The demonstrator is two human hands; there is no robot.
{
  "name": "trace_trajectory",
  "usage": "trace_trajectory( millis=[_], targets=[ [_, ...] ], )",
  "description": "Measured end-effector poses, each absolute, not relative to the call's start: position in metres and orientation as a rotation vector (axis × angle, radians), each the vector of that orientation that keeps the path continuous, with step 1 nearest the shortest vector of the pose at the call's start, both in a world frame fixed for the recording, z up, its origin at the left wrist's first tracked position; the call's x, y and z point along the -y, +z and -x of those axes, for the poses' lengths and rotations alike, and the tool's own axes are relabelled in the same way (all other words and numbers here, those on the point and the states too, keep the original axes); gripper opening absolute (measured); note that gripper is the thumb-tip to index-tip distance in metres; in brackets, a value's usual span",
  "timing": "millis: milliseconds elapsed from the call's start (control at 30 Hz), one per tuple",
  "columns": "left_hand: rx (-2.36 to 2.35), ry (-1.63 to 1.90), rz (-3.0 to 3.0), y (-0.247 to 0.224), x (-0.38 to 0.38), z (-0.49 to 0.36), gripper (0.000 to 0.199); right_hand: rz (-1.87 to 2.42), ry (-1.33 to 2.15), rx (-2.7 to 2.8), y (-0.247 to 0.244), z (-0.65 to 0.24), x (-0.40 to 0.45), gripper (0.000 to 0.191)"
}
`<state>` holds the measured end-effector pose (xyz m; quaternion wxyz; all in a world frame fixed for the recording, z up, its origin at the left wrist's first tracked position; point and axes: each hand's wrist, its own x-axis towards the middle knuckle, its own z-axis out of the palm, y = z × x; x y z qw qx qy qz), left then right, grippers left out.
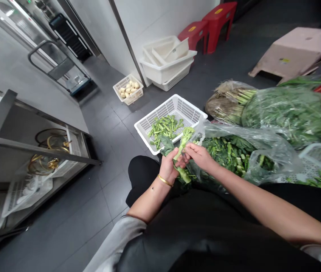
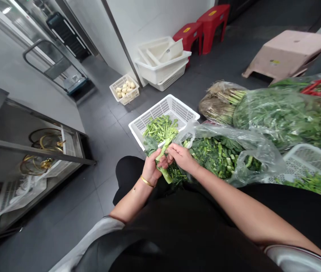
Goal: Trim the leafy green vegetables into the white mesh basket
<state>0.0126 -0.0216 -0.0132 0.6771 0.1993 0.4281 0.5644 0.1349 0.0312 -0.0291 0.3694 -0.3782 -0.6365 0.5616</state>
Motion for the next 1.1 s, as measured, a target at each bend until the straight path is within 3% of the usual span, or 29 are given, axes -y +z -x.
trace_trajectory(
  millis=[167,300,467,533,600,700,767,833,967,1100],
  targets=[
    [-1.101,1.37,-0.464,-0.019,0.018,-0.014,0.035,0.921,0.775,2.344,-0.014,-0.143,-0.001,0.03],
    [-1.272,1.473,-0.514,-0.019,0.01,-0.002,0.039,0.487,0.903,2.771,0.0,-0.139,0.013,0.024],
    [-1.195,1.427,-0.587,-0.016,0.018,-0.001,0.038,1.165,1.394,2.142,-0.007,-0.151,-0.04,0.049],
    [-1.145,1.388,-0.575,-0.016,0.023,-0.008,0.036,1.28,1.252,1.935,-0.008,-0.151,-0.054,0.048],
    [-1.125,1.34,-0.503,-0.015,0.023,-0.014,0.035,1.275,0.89,1.979,-0.008,-0.145,-0.047,0.043],
    [-1.181,1.328,-0.346,-0.012,0.018,-0.015,0.034,0.894,0.615,2.277,-0.01,-0.138,-0.016,0.034],
    [-1.175,1.331,-0.318,-0.011,0.013,-0.01,0.035,0.75,0.772,2.331,-0.014,-0.141,-0.003,0.03],
    [-1.074,1.286,-0.344,-0.01,0.012,-0.005,0.035,0.87,0.98,2.217,-0.02,-0.148,-0.008,0.031],
    [-0.908,1.109,-0.391,-0.012,0.018,-0.005,0.034,1.109,1.52,1.714,-0.023,-0.158,-0.045,0.047],
    [-0.938,1.225,-0.486,-0.012,0.019,-0.015,0.032,1.067,1.84,1.272,-0.021,-0.148,-0.06,0.056]
  ],
)
